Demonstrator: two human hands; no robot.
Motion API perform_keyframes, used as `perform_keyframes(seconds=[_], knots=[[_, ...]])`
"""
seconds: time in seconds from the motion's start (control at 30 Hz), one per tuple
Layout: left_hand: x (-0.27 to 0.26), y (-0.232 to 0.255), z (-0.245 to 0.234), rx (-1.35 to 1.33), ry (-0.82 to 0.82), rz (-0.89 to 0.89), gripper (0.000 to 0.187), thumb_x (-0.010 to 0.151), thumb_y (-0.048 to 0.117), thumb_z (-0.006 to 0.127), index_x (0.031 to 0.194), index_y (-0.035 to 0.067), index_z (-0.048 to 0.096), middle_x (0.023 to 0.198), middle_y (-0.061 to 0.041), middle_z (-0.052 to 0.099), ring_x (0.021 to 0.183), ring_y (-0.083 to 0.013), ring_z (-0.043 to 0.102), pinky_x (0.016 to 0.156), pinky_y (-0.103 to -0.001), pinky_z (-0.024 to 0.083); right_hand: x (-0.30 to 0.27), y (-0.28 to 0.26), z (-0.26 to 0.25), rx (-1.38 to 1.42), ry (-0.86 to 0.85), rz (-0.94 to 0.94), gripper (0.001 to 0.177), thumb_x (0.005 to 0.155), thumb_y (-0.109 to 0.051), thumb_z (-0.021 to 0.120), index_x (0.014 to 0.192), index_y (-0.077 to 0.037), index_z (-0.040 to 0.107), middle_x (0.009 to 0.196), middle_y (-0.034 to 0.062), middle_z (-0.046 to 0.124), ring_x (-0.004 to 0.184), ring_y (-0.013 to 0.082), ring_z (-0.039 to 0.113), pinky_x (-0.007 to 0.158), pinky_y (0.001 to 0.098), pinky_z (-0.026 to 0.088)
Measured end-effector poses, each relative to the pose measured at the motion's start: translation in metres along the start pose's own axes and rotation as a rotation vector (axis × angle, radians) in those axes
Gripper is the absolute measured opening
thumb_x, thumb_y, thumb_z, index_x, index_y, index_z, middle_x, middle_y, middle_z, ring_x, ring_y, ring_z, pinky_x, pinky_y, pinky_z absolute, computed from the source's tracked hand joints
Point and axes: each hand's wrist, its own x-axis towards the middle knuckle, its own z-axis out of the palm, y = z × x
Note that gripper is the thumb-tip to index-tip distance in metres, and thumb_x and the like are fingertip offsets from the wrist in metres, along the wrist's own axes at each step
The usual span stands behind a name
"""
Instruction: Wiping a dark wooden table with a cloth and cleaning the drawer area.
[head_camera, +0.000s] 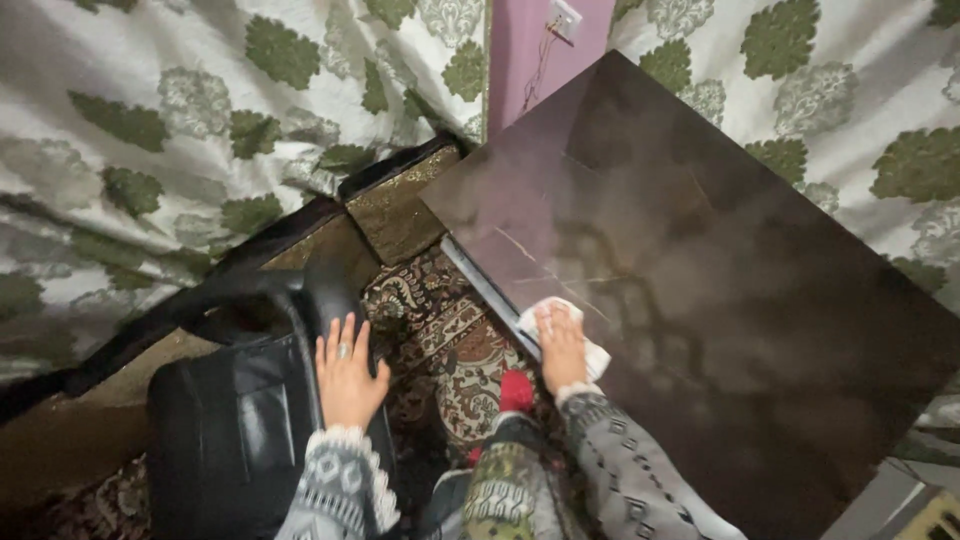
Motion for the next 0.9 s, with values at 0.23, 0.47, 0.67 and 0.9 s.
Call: perform_keyframes(seconds=[0.23,0.47,0.67,0.9], knots=[[-0.005,0.007,-0.010,-0.018,-0.006,-0.057,0.068,0.076,0.024,0.071,0.141,0.009,0.058,0.157,-0.012,0.047,0.149,-0.0325,0.037,0.124,-0.051,0.024,0.116,-0.068,0.024,-0.227,-0.058,-0.170,0.081,0.085,0.001,0.044,0.162,-0.017,0.026,0.168,0.0126,0.024,0.156,0.0301,0.018,0.125,0.0492,0.010],[-0.003,0.012,-0.018,0.005,0.018,-0.098,0.064,0.077,0.023,0.070,0.138,0.010,0.059,0.154,-0.012,0.050,0.146,-0.0329,0.041,0.122,-0.052,0.028,0.208,-0.124,0.049,-0.031,0.048,-0.232,0.075,0.091,-0.005,0.049,0.163,-0.013,0.027,0.170,0.0151,0.025,0.158,0.0329,0.019,0.128,0.0524,0.011],[0.005,0.006,-0.010,-0.010,0.037,-0.134,0.062,0.077,0.024,0.071,0.137,0.009,0.061,0.153,-0.012,0.051,0.146,-0.0333,0.041,0.122,-0.052,0.028,0.235,-0.132,0.042,0.051,0.039,-0.273,0.077,0.090,-0.006,0.051,0.163,-0.013,0.027,0.169,0.0156,0.025,0.158,0.0328,0.019,0.128,0.0515,0.012],[0.026,-0.002,-0.001,-0.076,0.101,-0.153,0.057,0.079,0.023,0.072,0.133,0.009,0.065,0.154,-0.012,0.052,0.148,-0.0328,0.040,0.124,-0.051,0.026,0.166,-0.075,0.029,0.023,-0.067,-0.263,0.073,0.096,-0.008,0.047,0.165,-0.018,0.025,0.171,0.0105,0.023,0.158,0.0268,0.018,0.127,0.0454,0.011]])
